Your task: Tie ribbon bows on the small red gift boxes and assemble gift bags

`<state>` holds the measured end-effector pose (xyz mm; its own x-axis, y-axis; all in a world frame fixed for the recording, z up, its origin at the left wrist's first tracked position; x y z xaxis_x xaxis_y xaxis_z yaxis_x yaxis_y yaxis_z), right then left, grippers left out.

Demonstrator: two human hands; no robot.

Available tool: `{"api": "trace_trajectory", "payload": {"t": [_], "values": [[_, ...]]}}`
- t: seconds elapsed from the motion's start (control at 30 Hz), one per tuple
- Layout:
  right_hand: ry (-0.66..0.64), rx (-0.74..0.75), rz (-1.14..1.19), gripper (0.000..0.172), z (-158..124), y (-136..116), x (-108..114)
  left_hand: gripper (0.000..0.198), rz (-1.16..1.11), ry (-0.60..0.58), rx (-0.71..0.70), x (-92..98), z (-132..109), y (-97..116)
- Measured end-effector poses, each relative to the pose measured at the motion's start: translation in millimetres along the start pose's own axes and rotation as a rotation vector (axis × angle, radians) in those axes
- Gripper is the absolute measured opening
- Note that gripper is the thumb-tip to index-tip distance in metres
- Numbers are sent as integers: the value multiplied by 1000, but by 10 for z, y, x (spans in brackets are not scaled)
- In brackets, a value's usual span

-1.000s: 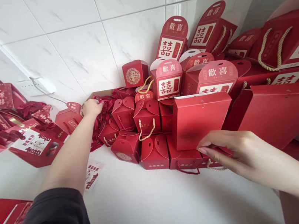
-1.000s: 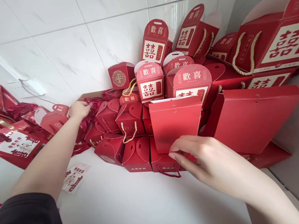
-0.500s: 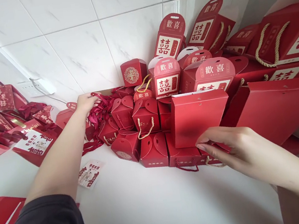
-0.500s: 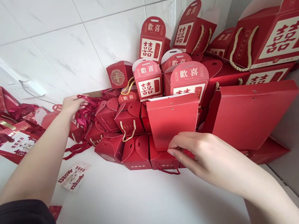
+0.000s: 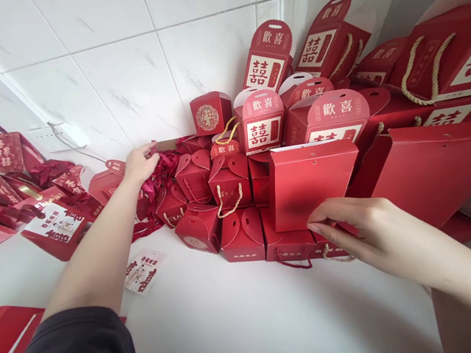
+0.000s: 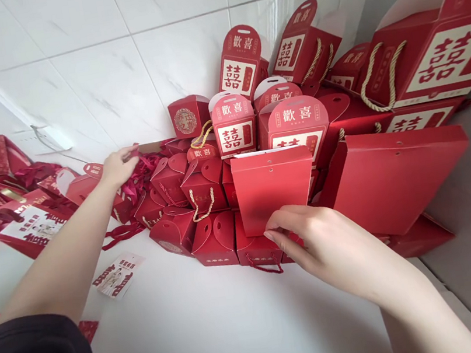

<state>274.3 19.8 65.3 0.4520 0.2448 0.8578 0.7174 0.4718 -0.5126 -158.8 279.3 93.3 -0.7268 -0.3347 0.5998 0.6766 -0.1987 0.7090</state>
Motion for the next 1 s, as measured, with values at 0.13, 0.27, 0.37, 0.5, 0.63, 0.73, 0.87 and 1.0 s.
{"api": "trace_trajectory", "payload": {"t": [0.13, 0.27, 0.37, 0.5, 0.63, 0.73, 0.87, 1.0], "values": [[9, 9, -4, 20, 3, 1, 9, 28, -228, 67, -103, 49, -115, 217], [0, 20, 48, 21, 41, -47, -29, 30, -490, -43, -209, 68, -421, 493], [-4, 44, 168, 23, 90, -121, -103, 32, -567, -234, -254, -2, -800, 734], [-19, 45, 453, 39, 155, -184, -216, 21, -495, -533, -225, -204, -1388, 1112], [62, 121, 809, 68, 181, -203, -233, 14, -362, -865, -201, -512, -1970, 1478], [89, 123, 842, 45, 164, -186, -214, 15, -413, -937, -169, -689, -2292, 1627], [123, 22, 672, 25, 81, -136, -147, 19, -480, -854, -54, -758, -2499, 1664], [75, -36, 549, 21, -9, -142, -106, 23, -518, -723, 2, -714, -2546, 1677]]}}
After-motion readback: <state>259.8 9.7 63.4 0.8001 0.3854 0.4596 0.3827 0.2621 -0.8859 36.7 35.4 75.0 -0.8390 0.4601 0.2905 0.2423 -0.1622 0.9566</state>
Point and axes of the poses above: each hand's wrist, its own z-axis towards the middle knuckle, its own x-axis out of the back of the hand, y = z × x, the point moved 4 cm from there along z, towards the middle knuckle, and after that the axes turned 10 degrees about -y, right-handed, at the moved point
